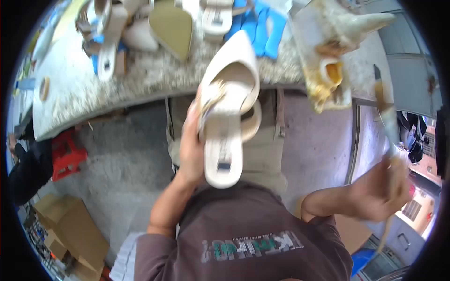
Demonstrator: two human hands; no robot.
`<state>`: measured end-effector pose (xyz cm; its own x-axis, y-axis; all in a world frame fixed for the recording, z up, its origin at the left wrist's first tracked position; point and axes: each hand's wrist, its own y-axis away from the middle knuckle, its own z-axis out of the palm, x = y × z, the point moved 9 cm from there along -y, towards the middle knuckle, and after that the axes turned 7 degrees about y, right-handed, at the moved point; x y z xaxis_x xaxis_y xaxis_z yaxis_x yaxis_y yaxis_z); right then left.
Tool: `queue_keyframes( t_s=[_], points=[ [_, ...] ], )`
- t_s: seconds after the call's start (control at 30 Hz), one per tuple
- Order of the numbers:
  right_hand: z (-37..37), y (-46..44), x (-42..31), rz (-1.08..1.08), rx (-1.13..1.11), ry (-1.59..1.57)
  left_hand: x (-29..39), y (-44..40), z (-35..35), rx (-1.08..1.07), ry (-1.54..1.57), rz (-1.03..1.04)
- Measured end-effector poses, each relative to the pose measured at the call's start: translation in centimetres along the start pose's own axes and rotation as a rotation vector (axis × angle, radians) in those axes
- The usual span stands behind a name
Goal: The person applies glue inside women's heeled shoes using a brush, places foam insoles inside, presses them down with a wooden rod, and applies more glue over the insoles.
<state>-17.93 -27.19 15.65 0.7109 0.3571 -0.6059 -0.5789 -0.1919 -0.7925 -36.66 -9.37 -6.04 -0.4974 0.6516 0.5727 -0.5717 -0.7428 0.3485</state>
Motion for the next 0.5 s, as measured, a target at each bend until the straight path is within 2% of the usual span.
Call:
queue_keyframes(
  t_s=[0.07, 0.1, 0.17, 0.23, 0.3, 0.33, 0.4, 0.47, 0.5],
  points=[
    [-0.1, -5.3, 2.3, -0.003, -0.024, 0.449, 1.7, 1.8, -0.8, 0.106, 0.062, 0.044],
    [1.5, -6.7, 4.4, 0.021, -0.126, 0.584, 2.6, 2.4, -1.4, 0.151, 0.084, 0.077],
    [9.4, -6.7, 12.0, 0.096, -0.413, 0.678, 4.6, 1.8, -2.9, 0.179, 0.053, 0.188],
    [18.1, -5.3, 21.3, 0.153, -0.678, 0.793, 5.0, 0.8, -4.4, 0.169, -0.034, 0.176],
    [23.7, -4.0, 29.9, 0.241, -0.849, 0.927, 4.2, 1.7, -6.4, 0.291, 0.053, 0.192],
    [25.2, -3.5, 33.3, 0.272, -0.887, 0.968, 3.9, 2.4, -6.8, 0.259, 0.009, 0.178],
    [25.2, -2.5, 29.6, 0.683, -1.104, 0.86, 3.2, 3.9, -7.7, 0.194, -0.081, 0.154],
    [26.6, 0.2, 33.0, 0.786, -1.139, 0.983, 2.8, 3.9, -7.5, 0.145, -0.178, 0.163],
    [26.8, -0.2, 32.5, 0.681, -1.11, 1.044, 2.6, 3.6, -7.4, 0.131, -0.236, 0.175]
  ],
)
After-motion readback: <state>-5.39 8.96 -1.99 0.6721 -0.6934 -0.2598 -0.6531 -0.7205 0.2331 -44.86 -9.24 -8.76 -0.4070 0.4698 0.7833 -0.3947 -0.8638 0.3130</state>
